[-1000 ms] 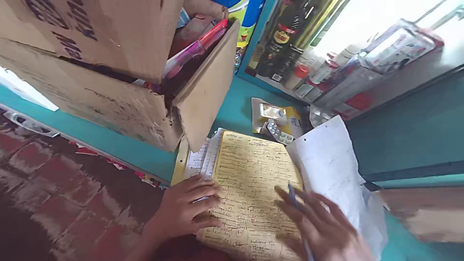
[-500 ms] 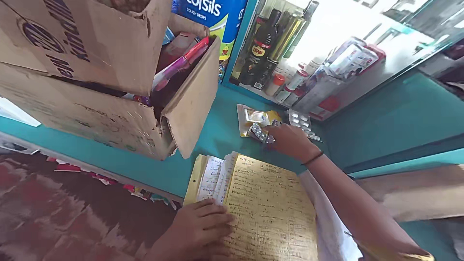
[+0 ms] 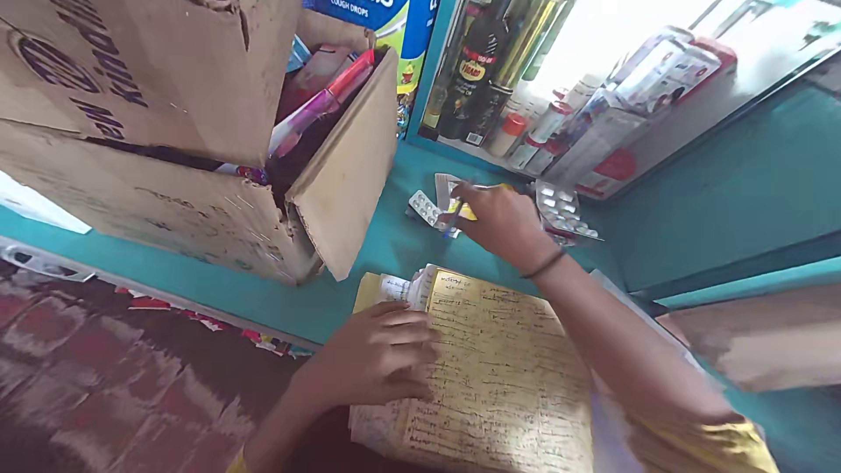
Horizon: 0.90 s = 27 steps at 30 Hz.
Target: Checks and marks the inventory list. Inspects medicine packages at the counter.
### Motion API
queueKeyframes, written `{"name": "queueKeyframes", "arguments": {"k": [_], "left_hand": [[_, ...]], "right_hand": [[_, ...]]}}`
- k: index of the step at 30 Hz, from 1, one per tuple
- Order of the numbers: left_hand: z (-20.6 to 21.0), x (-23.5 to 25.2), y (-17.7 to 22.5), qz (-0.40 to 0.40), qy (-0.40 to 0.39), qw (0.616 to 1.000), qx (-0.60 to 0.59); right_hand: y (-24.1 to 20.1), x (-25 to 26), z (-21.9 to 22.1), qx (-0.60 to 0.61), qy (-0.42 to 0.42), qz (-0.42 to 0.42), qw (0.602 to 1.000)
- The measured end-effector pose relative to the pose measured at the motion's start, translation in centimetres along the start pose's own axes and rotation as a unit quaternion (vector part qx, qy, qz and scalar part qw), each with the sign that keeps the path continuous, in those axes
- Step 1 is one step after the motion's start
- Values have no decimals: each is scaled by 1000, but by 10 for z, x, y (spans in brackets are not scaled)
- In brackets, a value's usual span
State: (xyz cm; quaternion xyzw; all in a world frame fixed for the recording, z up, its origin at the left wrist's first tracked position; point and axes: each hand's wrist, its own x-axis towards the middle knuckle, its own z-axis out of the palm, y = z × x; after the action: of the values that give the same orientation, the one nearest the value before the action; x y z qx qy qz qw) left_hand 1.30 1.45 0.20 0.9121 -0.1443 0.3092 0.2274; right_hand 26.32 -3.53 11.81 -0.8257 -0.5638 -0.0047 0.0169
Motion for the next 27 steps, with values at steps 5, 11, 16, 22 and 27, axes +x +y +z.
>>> {"name": "queueKeyframes", "arguments": {"k": [5, 11, 16, 22, 27], "left_hand": [[9, -7, 2, -62, 4, 998, 19], [11, -2, 4, -138, 33, 989, 30], [15, -3, 4, -150, 43, 986, 50], [15, -2, 5, -166, 58, 981, 81], [15, -1, 6, -186, 63, 977, 89]], "right_hand": [[10, -87, -6, 51, 101, -127, 985], [1, -166, 39, -37, 159, -118, 980], [19, -166, 73, -28, 164, -103, 981], [33, -145, 90, -9, 197, -124, 973], [37, -148, 89, 29, 242, -147, 958]]}}
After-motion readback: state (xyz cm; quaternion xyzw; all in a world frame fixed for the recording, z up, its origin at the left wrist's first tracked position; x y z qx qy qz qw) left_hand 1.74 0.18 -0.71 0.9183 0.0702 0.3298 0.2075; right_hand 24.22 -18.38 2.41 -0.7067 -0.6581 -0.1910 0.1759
